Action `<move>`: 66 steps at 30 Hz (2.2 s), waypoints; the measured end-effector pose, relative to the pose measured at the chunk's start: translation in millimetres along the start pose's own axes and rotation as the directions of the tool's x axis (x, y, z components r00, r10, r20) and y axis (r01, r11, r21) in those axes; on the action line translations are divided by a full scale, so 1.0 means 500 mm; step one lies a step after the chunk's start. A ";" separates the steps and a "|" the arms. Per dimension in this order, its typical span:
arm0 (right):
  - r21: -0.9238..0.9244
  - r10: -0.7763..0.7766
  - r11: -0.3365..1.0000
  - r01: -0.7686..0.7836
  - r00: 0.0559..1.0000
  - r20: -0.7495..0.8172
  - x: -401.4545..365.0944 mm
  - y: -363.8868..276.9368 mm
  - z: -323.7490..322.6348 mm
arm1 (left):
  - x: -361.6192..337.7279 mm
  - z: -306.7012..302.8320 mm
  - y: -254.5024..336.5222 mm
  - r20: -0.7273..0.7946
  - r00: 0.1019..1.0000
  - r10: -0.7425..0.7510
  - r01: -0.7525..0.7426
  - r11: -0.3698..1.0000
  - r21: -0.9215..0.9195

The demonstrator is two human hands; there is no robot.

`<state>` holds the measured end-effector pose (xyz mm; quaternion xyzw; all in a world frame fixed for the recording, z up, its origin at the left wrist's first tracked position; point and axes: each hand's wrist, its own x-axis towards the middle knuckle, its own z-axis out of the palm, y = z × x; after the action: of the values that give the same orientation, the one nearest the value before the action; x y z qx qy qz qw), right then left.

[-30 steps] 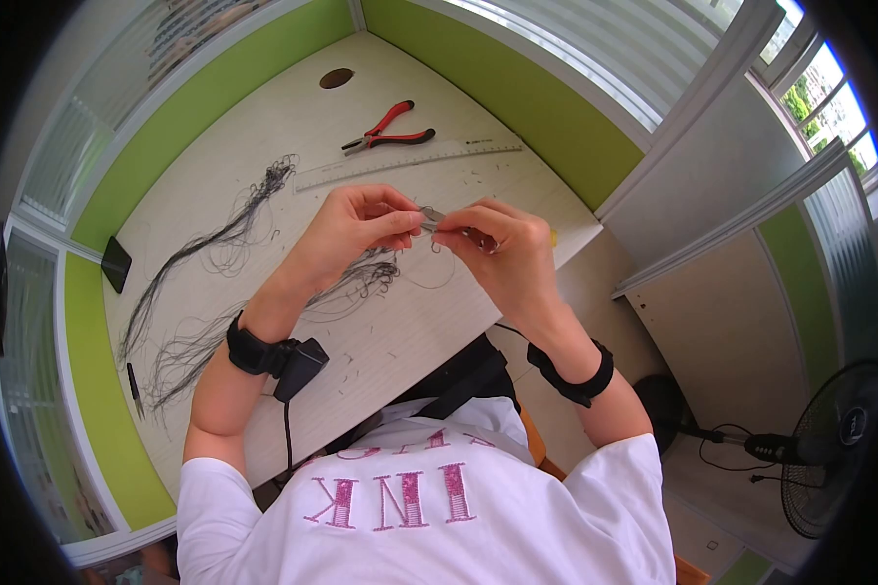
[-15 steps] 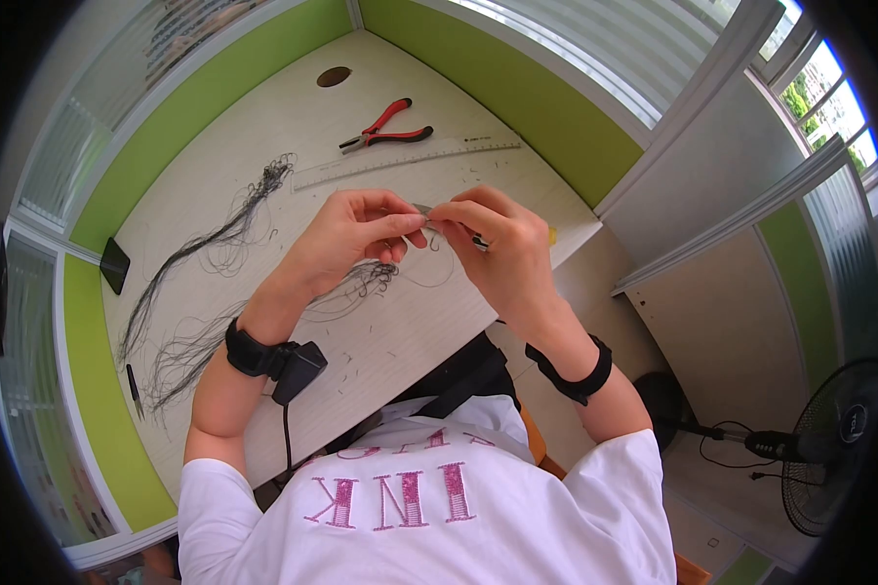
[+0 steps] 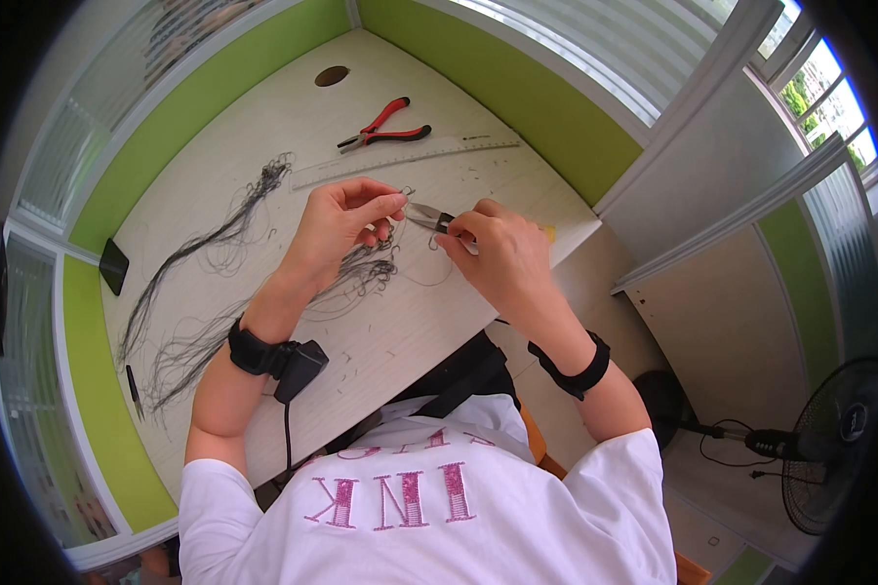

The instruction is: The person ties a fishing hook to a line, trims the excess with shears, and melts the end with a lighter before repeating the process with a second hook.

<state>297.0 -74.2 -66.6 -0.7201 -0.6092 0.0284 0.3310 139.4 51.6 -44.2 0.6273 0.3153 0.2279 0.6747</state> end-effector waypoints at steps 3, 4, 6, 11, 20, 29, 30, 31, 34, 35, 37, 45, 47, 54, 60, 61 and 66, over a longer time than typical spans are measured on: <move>-0.118 0.037 0.993 -0.032 0.998 0.044 -0.003 0.000 0.016 | 0.002 0.003 -0.004 -0.038 0.999 0.011 -0.011 1.000 -0.025; -0.116 0.037 0.993 -0.031 0.998 0.047 -0.003 0.002 0.019 | 0.001 0.004 -0.006 -0.048 0.999 0.008 -0.010 1.000 -0.030; -0.071 0.055 0.996 -0.052 0.997 0.046 -0.003 0.004 0.025 | 0.000 0.004 -0.009 -0.056 0.998 -0.013 0.013 1.000 0.003; 0.063 0.048 0.997 -0.038 0.986 -0.159 0.010 -0.024 0.012 | -0.003 0.011 -0.023 -0.030 0.998 -0.053 0.054 0.998 0.037; -0.033 -0.239 0.970 0.241 0.916 -0.321 0.005 -0.035 0.039 | -0.001 0.021 -0.030 -0.003 0.975 -0.222 0.219 0.961 -0.167; -0.055 -0.261 0.965 0.258 0.906 -0.332 -0.004 -0.034 0.053 | 0.000 0.017 -0.031 0.021 0.975 -0.222 0.219 0.937 -0.272; -0.061 -0.270 0.962 0.265 0.906 -0.326 -0.004 -0.033 0.054 | 0.000 0.016 -0.031 0.032 0.975 -0.221 0.221 0.931 -0.290; -0.061 -0.270 0.962 0.265 0.906 -0.327 -0.005 -0.034 0.054 | 0.000 0.016 -0.031 0.043 0.975 -0.220 0.222 0.925 -0.309; -0.033 -0.250 0.967 0.254 0.908 -0.336 -0.005 -0.035 0.056 | -0.001 0.018 -0.029 0.045 0.972 -0.232 0.233 0.915 -0.328; -0.035 -0.247 0.968 0.249 0.910 -0.334 -0.005 -0.034 0.058 | -0.001 0.018 -0.031 0.045 0.972 -0.232 0.234 0.916 -0.327; -0.037 -0.242 0.969 0.244 0.911 -0.333 -0.006 -0.032 0.058 | 0.001 0.018 -0.037 0.062 0.974 -0.217 0.224 0.907 -0.356; 0.264 -0.142 0.941 0.214 0.954 -0.265 0.028 -0.033 -0.002 | -0.004 0.010 -0.033 0.142 0.985 -0.097 0.129 0.962 -0.239; 0.223 -0.208 0.940 0.260 0.951 -0.230 0.035 -0.018 -0.004 | -0.006 0.009 -0.027 0.173 0.983 -0.065 0.098 0.976 -0.193; -0.020 -0.462 0.884 0.466 0.869 -0.179 0.043 -0.009 -0.017 | -0.010 0.006 -0.022 0.220 0.975 -0.030 0.061 0.989 -0.135; -0.012 -0.437 0.896 0.444 0.877 -0.198 0.043 -0.009 -0.016 | -0.011 0.005 -0.020 0.243 0.970 -0.016 0.058 0.984 -0.167; -0.012 -0.438 0.896 0.444 0.877 -0.197 0.044 -0.010 -0.018 | -0.012 0.005 -0.019 0.242 0.970 -0.013 0.058 0.983 -0.176; -0.004 -0.424 0.902 0.431 0.885 -0.193 0.047 -0.011 -0.020 | -0.013 0.002 -0.017 0.249 0.968 -0.022 0.078 0.973 -0.218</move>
<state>302.9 -57.6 -47.6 -0.5609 -0.7179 -0.1020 0.3995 135.0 45.5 -51.5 0.5618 0.2174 0.1661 0.7808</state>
